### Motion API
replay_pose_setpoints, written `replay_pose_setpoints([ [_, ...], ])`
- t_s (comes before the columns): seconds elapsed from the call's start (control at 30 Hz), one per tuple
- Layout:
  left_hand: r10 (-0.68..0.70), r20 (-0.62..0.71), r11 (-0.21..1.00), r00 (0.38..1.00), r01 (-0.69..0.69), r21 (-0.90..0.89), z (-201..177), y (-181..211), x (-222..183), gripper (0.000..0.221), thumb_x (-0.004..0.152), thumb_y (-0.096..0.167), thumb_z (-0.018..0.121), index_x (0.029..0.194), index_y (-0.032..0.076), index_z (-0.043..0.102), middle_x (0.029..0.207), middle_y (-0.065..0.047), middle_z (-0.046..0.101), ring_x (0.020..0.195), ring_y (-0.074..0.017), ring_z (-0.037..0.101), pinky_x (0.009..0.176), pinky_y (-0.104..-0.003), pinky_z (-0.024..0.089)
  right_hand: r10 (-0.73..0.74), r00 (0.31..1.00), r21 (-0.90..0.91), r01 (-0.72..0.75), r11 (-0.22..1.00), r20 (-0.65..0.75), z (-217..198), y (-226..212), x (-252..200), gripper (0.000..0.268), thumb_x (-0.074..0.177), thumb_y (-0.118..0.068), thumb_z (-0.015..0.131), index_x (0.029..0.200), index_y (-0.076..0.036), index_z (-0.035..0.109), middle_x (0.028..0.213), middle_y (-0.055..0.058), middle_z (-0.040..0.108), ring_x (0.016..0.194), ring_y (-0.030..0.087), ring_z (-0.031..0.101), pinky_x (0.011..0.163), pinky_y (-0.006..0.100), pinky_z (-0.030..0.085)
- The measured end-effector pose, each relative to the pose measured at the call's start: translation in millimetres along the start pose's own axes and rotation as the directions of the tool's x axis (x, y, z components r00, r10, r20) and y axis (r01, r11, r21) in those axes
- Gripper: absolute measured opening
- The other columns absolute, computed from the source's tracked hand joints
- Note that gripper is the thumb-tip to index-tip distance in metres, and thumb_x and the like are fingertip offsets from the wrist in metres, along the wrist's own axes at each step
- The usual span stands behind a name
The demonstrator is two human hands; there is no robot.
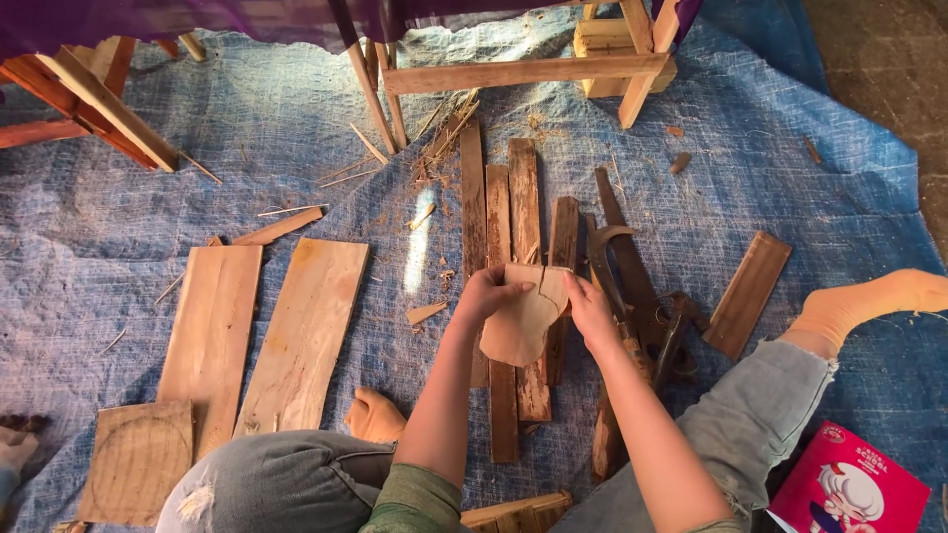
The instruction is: Using a curved blade to saw and carve a notch into a piece of wood while sitting on a tarp.
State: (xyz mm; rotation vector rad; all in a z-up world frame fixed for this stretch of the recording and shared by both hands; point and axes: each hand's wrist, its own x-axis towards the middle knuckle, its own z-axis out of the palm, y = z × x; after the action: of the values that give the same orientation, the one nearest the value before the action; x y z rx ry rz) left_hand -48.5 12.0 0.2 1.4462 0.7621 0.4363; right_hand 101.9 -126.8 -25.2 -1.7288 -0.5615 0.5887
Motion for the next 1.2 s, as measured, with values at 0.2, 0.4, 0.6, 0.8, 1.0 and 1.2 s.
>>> replay_pose_setpoints([
  [0.2, 0.023, -0.038, 1.000, 0.999, -0.023, 0.000, 7.2, 16.3, -6.4, 0.033, 0.070, 0.028, 0.094, 0.090, 0.008, 0.076, 0.073, 0.000, 0.064, 0.074, -0.0121, 0.059, 0.068, -0.024, 0.047, -0.043, 0.998, 0.096, 0.046, 0.994, -0.040, 5.2, -16.2, -5.1, 0.038, 0.107, -0.042, 0.060, 0.115, -0.009, 0.077, 0.117, 0.015, 0.074, 0.118, 0.024, 0.061, 0.099, 0.046, 0.049],
  [0.4, 0.044, -0.140, 0.994, 0.989, -0.056, -0.090, 1.8, -8.7, 7.2, 0.034, 0.071, 0.028, 0.096, 0.091, 0.009, 0.075, 0.074, 0.001, 0.065, 0.076, -0.0104, 0.058, 0.070, -0.026, 0.049, 0.088, 0.993, 0.254, -0.106, 0.962, 0.080, 8.8, 6.8, 10.7, 0.042, 0.107, -0.044, 0.056, 0.127, -0.008, 0.066, 0.108, 0.010, 0.070, 0.094, 0.023, 0.068, 0.083, 0.039, 0.060],
  [0.6, 0.080, -0.201, 0.976, 0.976, -0.118, -0.186, -6.3, -5.3, -0.2, 0.024, 0.076, 0.021, 0.093, 0.088, 0.012, 0.075, 0.075, 0.003, 0.064, 0.078, -0.0081, 0.058, 0.072, -0.023, 0.047, -0.036, 0.999, -0.216, 0.042, 0.975, 0.029, -8.9, 36.8, 18.6, 0.049, 0.101, -0.038, 0.069, 0.138, -0.007, 0.059, 0.130, 0.022, 0.064, 0.128, 0.038, 0.058, 0.105, 0.052, 0.048],
  [0.8, 0.093, -0.213, 0.989, 0.973, -0.115, -0.094, -6.7, -35.7, 14.3, 0.019, 0.080, 0.020, 0.091, 0.090, 0.014, 0.076, 0.076, 0.004, 0.066, 0.078, -0.0060, 0.057, 0.072, -0.022, 0.048, 0.181, 0.983, -0.679, -0.143, 0.720, -0.016, -45.2, 95.4, 10.6, 0.057, 0.102, -0.055, 0.055, 0.147, -0.023, 0.045, 0.147, 0.009, 0.044, 0.145, 0.040, 0.030, 0.111, 0.059, 0.034],
  [1.0, 0.176, -0.224, 0.921, 0.959, -0.080, 0.380, -5.2, -74.3, 48.8, 0.032, 0.076, 0.029, 0.085, 0.105, 0.025, 0.073, 0.094, 0.000, 0.076, 0.094, -0.0228, 0.071, 0.084, -0.039, 0.055, 0.300, 0.948, -0.821, -0.253, 0.513, -0.104, -68.1, 85.8, -33.3, 0.082, 0.097, -0.039, 0.064, 0.162, -0.012, 0.020, 0.148, 0.029, 0.036, 0.131, 0.052, 0.048, 0.101, 0.065, 0.042],
  [1.2, 0.158, -0.181, 0.559, 0.971, 0.064, 0.827, 12.5, -63.6, 62.7, 0.027, 0.086, 0.031, 0.070, 0.113, 0.027, 0.074, 0.096, -0.005, 0.078, 0.094, -0.0310, 0.076, 0.082, -0.046, 0.062, 0.187, 0.982, -0.752, -0.117, 0.649, 0.008, -129.6, 53.7, -21.4, 0.059, 0.095, -0.037, 0.060, 0.142, -0.002, 0.057, 0.126, 0.027, 0.070, 0.117, 0.044, 0.067, 0.098, 0.055, 0.054],
])
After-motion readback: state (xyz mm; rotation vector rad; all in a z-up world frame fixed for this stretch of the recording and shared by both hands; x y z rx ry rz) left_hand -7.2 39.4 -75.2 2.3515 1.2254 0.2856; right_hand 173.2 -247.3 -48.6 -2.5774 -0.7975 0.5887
